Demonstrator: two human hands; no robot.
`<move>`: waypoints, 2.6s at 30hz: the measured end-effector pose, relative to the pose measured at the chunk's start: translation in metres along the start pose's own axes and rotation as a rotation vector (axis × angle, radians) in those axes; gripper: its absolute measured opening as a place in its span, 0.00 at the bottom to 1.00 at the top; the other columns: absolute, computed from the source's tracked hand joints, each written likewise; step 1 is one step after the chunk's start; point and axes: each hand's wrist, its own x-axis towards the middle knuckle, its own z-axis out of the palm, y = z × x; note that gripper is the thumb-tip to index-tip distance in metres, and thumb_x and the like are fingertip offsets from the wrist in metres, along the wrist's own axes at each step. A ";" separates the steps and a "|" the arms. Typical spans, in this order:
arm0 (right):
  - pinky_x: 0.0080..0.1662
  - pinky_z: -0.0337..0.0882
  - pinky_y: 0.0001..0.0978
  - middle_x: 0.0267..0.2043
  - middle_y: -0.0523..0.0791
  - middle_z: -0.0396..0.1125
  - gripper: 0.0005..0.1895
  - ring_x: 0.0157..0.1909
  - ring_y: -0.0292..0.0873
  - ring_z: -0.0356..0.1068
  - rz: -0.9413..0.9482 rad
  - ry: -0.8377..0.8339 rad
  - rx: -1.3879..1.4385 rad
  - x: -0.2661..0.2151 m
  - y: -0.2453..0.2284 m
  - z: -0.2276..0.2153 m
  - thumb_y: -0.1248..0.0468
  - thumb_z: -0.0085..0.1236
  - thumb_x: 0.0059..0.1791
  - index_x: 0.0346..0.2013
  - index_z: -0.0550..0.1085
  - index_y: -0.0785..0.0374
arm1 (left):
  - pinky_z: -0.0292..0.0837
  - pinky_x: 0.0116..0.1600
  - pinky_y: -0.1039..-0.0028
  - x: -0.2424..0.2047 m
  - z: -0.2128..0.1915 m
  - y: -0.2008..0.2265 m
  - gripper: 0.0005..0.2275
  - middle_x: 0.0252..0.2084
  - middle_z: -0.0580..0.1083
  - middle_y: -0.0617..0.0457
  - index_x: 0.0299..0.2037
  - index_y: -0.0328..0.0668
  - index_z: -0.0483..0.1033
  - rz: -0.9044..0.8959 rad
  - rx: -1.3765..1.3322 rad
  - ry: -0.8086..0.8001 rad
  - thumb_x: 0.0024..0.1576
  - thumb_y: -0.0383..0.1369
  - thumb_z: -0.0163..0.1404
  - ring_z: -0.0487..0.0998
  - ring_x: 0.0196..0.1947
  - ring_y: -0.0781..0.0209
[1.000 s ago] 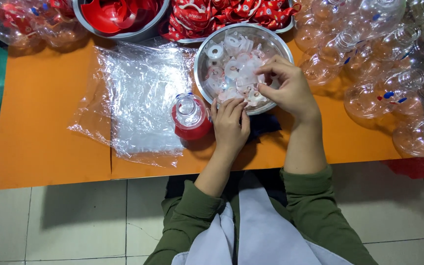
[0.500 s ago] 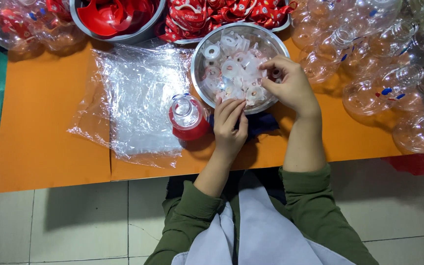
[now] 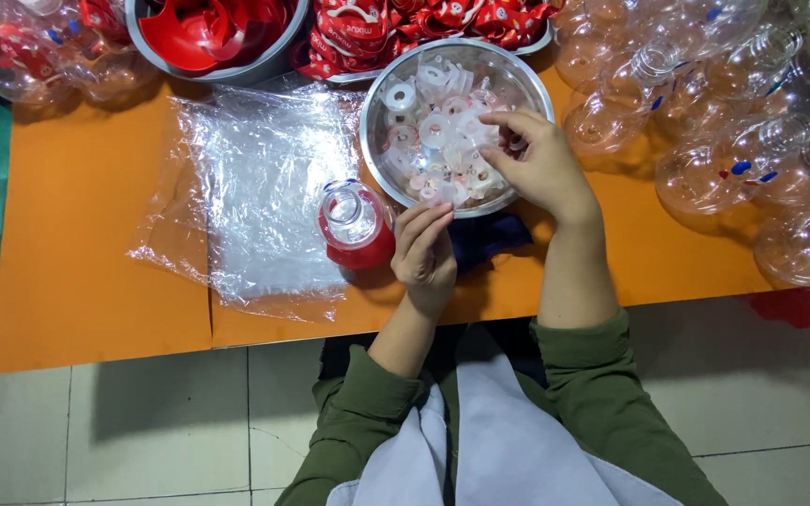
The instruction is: Assembling plastic bottles by attaching caps and lanyards at a workspace.
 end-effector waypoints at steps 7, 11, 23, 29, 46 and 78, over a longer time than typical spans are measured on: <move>0.46 0.70 0.36 0.46 0.46 0.69 0.15 0.43 0.44 0.69 0.154 -0.112 -0.183 0.030 -0.026 0.005 0.67 0.63 0.51 0.53 0.79 0.62 | 0.72 0.67 0.57 -0.017 -0.004 -0.011 0.14 0.53 0.77 0.42 0.51 0.29 0.77 -0.155 0.163 -0.352 0.57 0.13 0.49 0.76 0.57 0.44; 0.40 0.69 0.30 0.45 0.45 0.66 0.13 0.36 0.38 0.65 0.243 -0.256 -0.213 0.066 -0.044 0.029 0.65 0.57 0.54 0.53 0.80 0.59 | 0.62 0.70 0.51 -0.027 -0.005 -0.017 0.15 0.56 0.76 0.54 0.50 0.42 0.79 -0.247 0.352 -0.508 0.54 0.19 0.51 0.72 0.61 0.45; 0.48 0.73 0.40 0.41 0.48 0.65 0.06 0.47 0.48 0.67 0.149 -0.350 -0.408 0.105 0.004 0.090 0.68 0.63 0.51 0.34 0.78 0.70 | 0.58 0.71 0.49 -0.026 -0.005 -0.017 0.14 0.54 0.77 0.51 0.48 0.41 0.79 -0.219 0.412 -0.581 0.52 0.21 0.53 0.71 0.61 0.46; 0.46 0.69 0.36 0.39 0.43 0.68 0.07 0.42 0.41 0.68 0.210 -0.344 -0.056 0.100 -0.005 0.046 0.64 0.62 0.54 0.44 0.82 0.63 | 0.60 0.70 0.50 -0.023 -0.005 -0.014 0.14 0.55 0.76 0.51 0.48 0.41 0.79 -0.204 0.433 -0.598 0.52 0.22 0.54 0.71 0.60 0.45; 0.43 0.65 0.32 0.39 0.42 0.59 0.10 0.40 0.40 0.61 0.282 -0.353 -0.098 0.065 -0.041 -0.008 0.68 0.60 0.54 0.51 0.81 0.61 | 0.59 0.70 0.49 -0.024 -0.005 -0.015 0.13 0.54 0.76 0.51 0.48 0.41 0.79 -0.227 0.424 -0.615 0.53 0.23 0.53 0.70 0.60 0.44; 0.31 0.72 0.43 0.51 0.47 0.72 0.15 0.39 0.48 0.79 0.228 -0.540 -1.284 0.128 0.078 0.161 0.62 0.52 0.51 0.49 0.80 0.56 | 0.58 0.69 0.52 -0.028 -0.002 -0.020 0.08 0.46 0.77 0.43 0.38 0.32 0.75 -0.203 0.429 -0.604 0.49 0.23 0.50 0.73 0.57 0.43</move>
